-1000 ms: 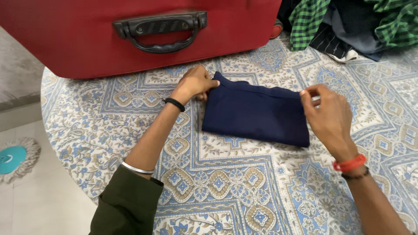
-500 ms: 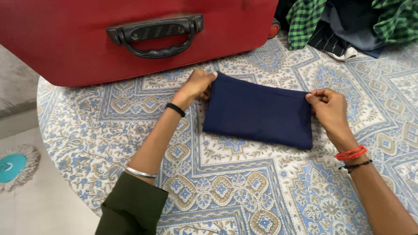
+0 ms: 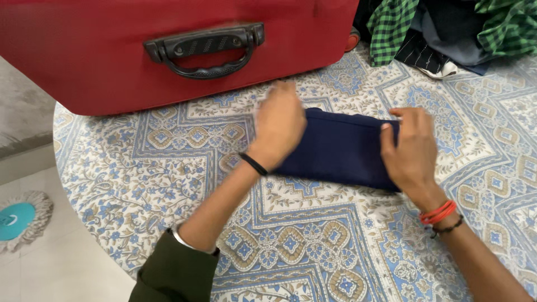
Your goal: The person folds a blue shirt by hand on a circular table and places it into a red suitcase already containing other folded shirts.
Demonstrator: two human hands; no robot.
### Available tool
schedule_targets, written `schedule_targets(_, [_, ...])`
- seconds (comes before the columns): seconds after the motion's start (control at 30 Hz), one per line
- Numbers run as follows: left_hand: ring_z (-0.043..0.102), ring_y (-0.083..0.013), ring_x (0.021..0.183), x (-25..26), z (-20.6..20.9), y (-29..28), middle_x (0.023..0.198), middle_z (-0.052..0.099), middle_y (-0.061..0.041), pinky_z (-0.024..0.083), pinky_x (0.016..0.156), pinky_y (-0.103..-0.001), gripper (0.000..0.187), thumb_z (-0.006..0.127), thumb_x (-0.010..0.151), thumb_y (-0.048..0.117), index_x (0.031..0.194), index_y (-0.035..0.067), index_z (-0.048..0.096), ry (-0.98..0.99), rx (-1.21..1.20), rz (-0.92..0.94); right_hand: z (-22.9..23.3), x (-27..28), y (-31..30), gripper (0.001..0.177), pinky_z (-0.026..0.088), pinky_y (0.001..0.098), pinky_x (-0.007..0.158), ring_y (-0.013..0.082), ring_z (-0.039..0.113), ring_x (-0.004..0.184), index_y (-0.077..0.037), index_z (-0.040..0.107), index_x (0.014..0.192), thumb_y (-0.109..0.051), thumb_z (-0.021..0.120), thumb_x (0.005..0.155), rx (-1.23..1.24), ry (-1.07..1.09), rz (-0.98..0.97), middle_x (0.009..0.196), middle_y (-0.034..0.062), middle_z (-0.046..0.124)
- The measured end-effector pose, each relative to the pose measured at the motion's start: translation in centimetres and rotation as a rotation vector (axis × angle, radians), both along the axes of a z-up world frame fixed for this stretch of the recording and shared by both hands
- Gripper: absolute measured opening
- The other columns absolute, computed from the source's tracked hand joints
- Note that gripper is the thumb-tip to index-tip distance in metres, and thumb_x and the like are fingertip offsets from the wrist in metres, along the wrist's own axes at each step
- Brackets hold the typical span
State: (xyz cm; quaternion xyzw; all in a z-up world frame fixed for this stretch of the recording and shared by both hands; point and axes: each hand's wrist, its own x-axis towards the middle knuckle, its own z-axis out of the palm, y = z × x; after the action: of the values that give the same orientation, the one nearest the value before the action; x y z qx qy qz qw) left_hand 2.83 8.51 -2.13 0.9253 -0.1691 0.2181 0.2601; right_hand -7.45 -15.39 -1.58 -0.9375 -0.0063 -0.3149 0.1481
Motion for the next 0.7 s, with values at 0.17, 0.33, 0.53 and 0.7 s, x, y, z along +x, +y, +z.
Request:
schedule_targets(0.17, [0.034,-0.0361,0.148,-5.2,-3.7,-5.3,0.151,0.046,-0.019,0.023,0.119,-0.06,0.046,0.052,0.097,0.026,0.134,0.0,0.059,-0.068,0.149,-0.216,-2.5,0.3,2.7,0.044,0.031,0.0485,0.121,0.0368,0.044,0.145,0.004,0.055,0.138,-0.015,0.053,0.098,-0.201,0.036,0.352,0.151,0.0187,0.05])
schedule_targets(0.33, [0.02,-0.03,0.155,-4.3,-6.1,-4.8,0.163,0.033,-0.015,0.01,0.124,-0.056,0.063,0.044,0.099,0.038,0.151,0.001,0.044,0.018,0.128,-0.298,-4.5,1.3,1.1,0.067,0.009,0.0502,0.124,0.034,0.014,0.157,0.006,0.032,0.154,-0.035,0.036,0.102,-0.216,0.331,0.298,0.166,0.0227,0.024])
schedule_targets(0.53, [0.011,-0.0283,0.156,-1.2,-6.3,-3.1,0.168,0.02,-0.014,0.006,0.125,-0.048,0.07,0.033,0.104,0.044,0.157,0.0,0.026,0.16,0.191,-0.303,-5.6,1.8,-0.7,0.07,0.008,0.0487,0.125,0.0359,0.006,0.158,0.01,0.022,0.157,-0.036,0.03,0.105,-0.139,0.306,0.24,0.168,0.0261,0.015])
schedule_targets(0.7, [0.01,-0.0248,0.159,0.1,-6.9,-1.9,0.17,0.018,-0.013,0.005,0.128,-0.042,0.068,0.029,0.106,0.04,0.16,0.0,0.022,0.173,0.204,-0.261,-5.9,2.5,-1.8,0.074,0.005,0.049,0.125,0.0368,0.002,0.158,0.009,0.016,0.158,-0.039,0.029,0.104,-0.06,0.388,0.123,0.169,0.0256,0.009])
